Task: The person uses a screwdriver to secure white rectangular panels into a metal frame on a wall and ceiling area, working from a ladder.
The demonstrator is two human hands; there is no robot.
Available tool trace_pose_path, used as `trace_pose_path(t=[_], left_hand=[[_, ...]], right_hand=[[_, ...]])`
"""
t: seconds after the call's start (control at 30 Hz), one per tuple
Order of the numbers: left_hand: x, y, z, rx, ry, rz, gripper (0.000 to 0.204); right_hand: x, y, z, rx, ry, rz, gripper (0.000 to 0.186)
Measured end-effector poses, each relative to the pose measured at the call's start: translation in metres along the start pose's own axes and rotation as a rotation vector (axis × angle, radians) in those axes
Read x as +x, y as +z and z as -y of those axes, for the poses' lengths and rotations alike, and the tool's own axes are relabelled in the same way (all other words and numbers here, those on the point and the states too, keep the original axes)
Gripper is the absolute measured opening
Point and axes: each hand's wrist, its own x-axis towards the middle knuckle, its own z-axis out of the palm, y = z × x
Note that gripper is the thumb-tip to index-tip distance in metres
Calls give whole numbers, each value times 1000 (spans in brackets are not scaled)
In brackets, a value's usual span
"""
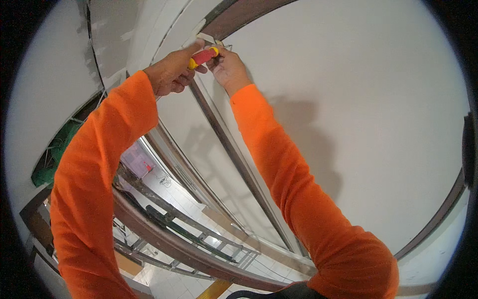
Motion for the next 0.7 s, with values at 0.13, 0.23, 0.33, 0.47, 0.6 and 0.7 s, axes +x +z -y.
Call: trace_pose_path(t=[0.13, 0.23, 0.33, 0.47, 0.6, 0.7], left_hand=[[10, 10, 20, 808, 399, -290, 64], [2, 21, 20, 1312, 749, -562, 62], [2, 12, 1, 594, 306, -327, 53], [3, 14, -9, 777, 187, -292, 46], [17, 12, 13, 1481, 780, -638, 62], [18, 0, 6, 513, 149, -212, 61]], right_hand=[[-8, -10, -1, -19, 36, 40, 18], [-9, -7, 3, -54, 46, 19, 18], [-2, -7, 4, -106, -30, 130, 19], [2, -6, -3, -9, 22, 48, 19], [16, -9, 9, -44, 6, 70, 23], [10, -8, 2, 101, 30, -97, 22]])
